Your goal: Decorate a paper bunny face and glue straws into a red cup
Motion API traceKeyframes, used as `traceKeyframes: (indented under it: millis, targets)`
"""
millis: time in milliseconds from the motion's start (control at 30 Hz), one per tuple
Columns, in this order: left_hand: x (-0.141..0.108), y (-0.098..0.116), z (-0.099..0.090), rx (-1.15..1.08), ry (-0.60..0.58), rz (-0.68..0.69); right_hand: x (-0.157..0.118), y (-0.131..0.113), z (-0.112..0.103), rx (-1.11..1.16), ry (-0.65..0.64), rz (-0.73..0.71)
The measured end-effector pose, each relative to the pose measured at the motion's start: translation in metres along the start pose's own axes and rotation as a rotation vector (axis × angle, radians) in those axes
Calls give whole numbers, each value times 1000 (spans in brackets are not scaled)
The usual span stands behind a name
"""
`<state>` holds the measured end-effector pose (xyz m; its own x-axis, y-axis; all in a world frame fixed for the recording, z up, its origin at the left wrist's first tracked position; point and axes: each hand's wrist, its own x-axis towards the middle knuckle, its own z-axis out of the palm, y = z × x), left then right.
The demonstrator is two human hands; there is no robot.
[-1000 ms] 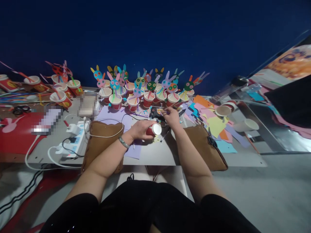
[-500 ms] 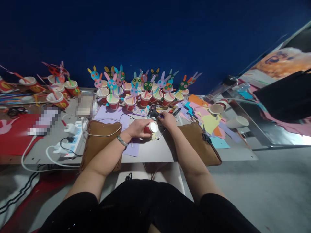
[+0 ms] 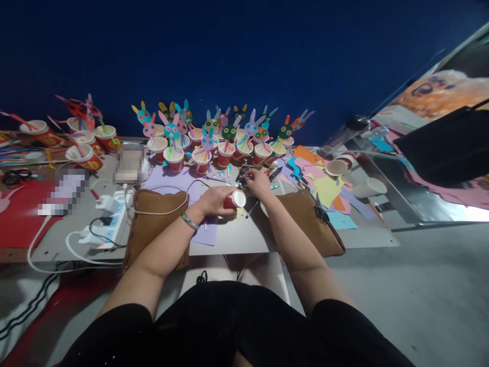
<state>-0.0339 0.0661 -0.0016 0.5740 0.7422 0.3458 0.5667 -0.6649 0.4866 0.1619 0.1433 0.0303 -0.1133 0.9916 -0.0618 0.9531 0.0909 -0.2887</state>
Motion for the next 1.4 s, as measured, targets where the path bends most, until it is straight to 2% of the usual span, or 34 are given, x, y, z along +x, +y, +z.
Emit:
traceKeyframes:
  millis: [133,233,667,900,1133,1400]
  targets:
    - [1,0,-2,0,-6,-8,18,-30,10,-57,-32,-60]
    - [1,0,-2,8,-4,-10,30,-43,16,-96,-38,-66]
    - [2,2,-3,7,-33,-49,40,-55,27,-195,-52,-46]
    - [1,-1,0,28,-13,-33,31,-54,17,-203,-56,-60]
    - [1,-2,2,26,0,-34,20,-49,-5,-213,-94,-62]
    - [0,-3,2,0,11,-10,4,-23,-26,-221,-65,-72]
